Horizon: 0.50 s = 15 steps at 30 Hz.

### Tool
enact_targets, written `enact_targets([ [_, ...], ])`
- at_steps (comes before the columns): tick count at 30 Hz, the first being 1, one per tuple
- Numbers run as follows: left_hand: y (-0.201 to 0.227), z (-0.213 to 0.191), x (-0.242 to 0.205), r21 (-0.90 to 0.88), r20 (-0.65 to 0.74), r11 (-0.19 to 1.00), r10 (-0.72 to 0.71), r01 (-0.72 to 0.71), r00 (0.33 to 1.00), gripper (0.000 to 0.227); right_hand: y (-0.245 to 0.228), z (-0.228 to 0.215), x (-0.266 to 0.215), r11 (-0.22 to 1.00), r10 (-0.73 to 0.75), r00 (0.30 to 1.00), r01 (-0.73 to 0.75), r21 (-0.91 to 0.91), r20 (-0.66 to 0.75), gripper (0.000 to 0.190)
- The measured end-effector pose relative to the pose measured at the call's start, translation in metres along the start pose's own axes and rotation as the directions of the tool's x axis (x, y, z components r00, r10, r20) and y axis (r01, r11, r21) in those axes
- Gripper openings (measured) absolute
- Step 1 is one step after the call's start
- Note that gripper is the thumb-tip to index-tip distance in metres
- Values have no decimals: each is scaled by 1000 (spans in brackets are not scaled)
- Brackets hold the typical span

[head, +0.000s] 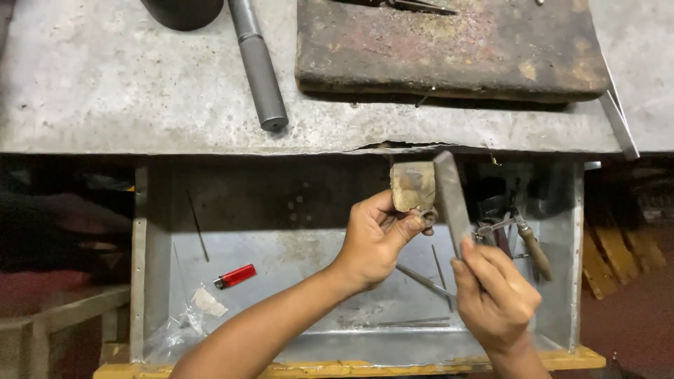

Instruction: The person holds a small metal ring in the left hand and repeatedly files its surface with a metal file held in the right hand. The ring is rotated periodically to file different sides. The work is performed over an open drawer containing various tools.

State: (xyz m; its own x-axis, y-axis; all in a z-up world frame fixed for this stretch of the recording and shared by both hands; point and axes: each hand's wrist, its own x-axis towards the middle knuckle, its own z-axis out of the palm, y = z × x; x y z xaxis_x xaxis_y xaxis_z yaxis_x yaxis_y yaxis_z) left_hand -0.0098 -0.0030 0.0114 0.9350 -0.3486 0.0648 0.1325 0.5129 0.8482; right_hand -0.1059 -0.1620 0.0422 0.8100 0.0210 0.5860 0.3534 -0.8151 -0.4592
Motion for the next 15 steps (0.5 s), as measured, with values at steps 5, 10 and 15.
enact_targets([
  [5,-11,0,0,-103,-23,993,-60,57,998,20,-3,-12,-54,994,112,994,-112,-13,15,23],
  [10,-10,-1,0,-75,-28,996,-48,46,998,17,-5,1,-19,998,54,996,-56,19,66,19],
  [15,-11,0,-1,-98,-33,995,-3,0,999,24,-6,-3,3,1000,-3,998,2,20,59,13],
])
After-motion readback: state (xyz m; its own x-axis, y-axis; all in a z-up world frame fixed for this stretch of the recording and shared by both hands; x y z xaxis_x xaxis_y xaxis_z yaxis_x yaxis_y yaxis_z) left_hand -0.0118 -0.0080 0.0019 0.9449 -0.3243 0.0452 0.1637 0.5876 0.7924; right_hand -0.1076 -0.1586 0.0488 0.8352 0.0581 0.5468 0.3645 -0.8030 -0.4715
